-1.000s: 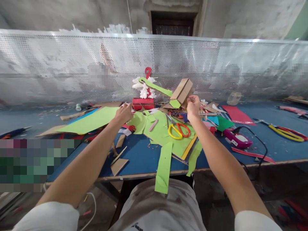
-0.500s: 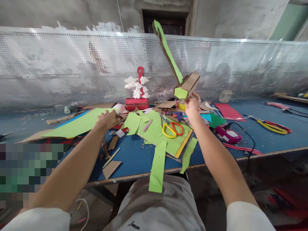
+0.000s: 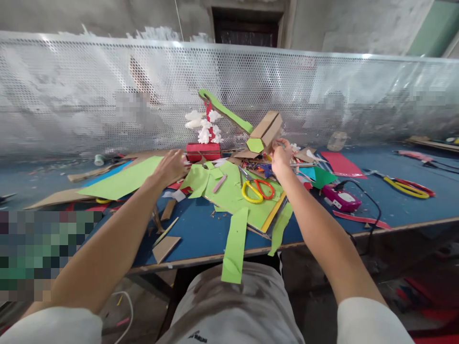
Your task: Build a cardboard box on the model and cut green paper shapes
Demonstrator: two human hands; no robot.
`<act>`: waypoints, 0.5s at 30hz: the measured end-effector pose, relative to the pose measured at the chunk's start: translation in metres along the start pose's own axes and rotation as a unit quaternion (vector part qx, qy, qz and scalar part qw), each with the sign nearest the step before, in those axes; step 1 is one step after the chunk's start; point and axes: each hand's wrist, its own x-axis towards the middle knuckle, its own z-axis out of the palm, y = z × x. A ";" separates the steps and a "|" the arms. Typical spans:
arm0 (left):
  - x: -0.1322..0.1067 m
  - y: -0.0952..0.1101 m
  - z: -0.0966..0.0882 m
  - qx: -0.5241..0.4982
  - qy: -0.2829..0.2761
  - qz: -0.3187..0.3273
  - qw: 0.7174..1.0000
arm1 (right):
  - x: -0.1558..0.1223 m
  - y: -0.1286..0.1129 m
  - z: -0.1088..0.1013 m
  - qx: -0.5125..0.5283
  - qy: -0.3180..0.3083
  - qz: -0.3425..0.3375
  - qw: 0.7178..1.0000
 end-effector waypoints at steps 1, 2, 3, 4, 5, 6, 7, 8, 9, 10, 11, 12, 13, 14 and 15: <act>0.002 0.011 -0.001 -0.030 0.004 0.048 0.998 | 0.001 0.000 -0.001 -0.001 0.004 -0.004 1.000; 0.002 0.023 -0.002 -0.063 -0.034 0.110 0.991 | 0.003 0.001 -0.001 -0.003 0.006 -0.008 1.000; 0.000 0.037 -0.003 -0.098 -0.076 0.169 0.978 | 0.005 0.001 -0.002 -0.006 0.008 -0.012 1.000; -0.003 0.051 -0.005 -0.135 -0.122 0.222 0.958 | 0.007 0.001 -0.003 -0.007 0.012 -0.013 1.000; -0.008 0.066 -0.006 -0.170 -0.159 0.274 0.933 | 0.008 0.001 -0.004 -0.007 0.017 -0.015 1.000; -0.014 0.080 -0.008 -0.200 -0.191 0.326 0.904 | 0.009 0.001 -0.004 -0.005 0.023 -0.016 1.000; -0.022 0.093 -0.009 -0.224 -0.219 0.370 0.875 | 0.009 0.001 -0.005 -0.002 0.028 -0.016 0.999; -0.029 0.105 -0.010 -0.243 -0.246 0.410 0.844 | 0.009 0.001 -0.005 0.001 0.029 -0.017 0.999; -0.036 0.115 -0.010 -0.258 -0.271 0.443 0.814 | 0.009 0.001 -0.005 0.002 0.028 -0.019 0.999; -0.043 0.123 -0.010 -0.271 -0.288 0.468 0.790 | 0.008 0.001 -0.005 -0.001 0.024 -0.019 1.000; -0.048 0.130 -0.009 -0.280 -0.302 0.482 0.773 | 0.007 0.002 -0.005 -0.007 0.020 -0.018 1.000; -0.052 0.135 -0.008 -0.286 -0.313 0.491 0.761 | 0.007 0.002 -0.005 -0.017 0.016 -0.017 1.000; -0.056 0.139 -0.006 -0.285 -0.327 0.500 0.750 | 0.007 0.003 -0.005 -0.028 0.012 -0.016 0.999; -0.058 0.143 -0.004 -0.287 -0.335 0.504 0.743 | 0.007 0.004 -0.005 -0.039 0.007 -0.016 0.999; -0.060 0.146 -0.001 -0.285 -0.343 0.506 0.738 | 0.007 0.005 -0.005 -0.048 0.003 -0.017 0.999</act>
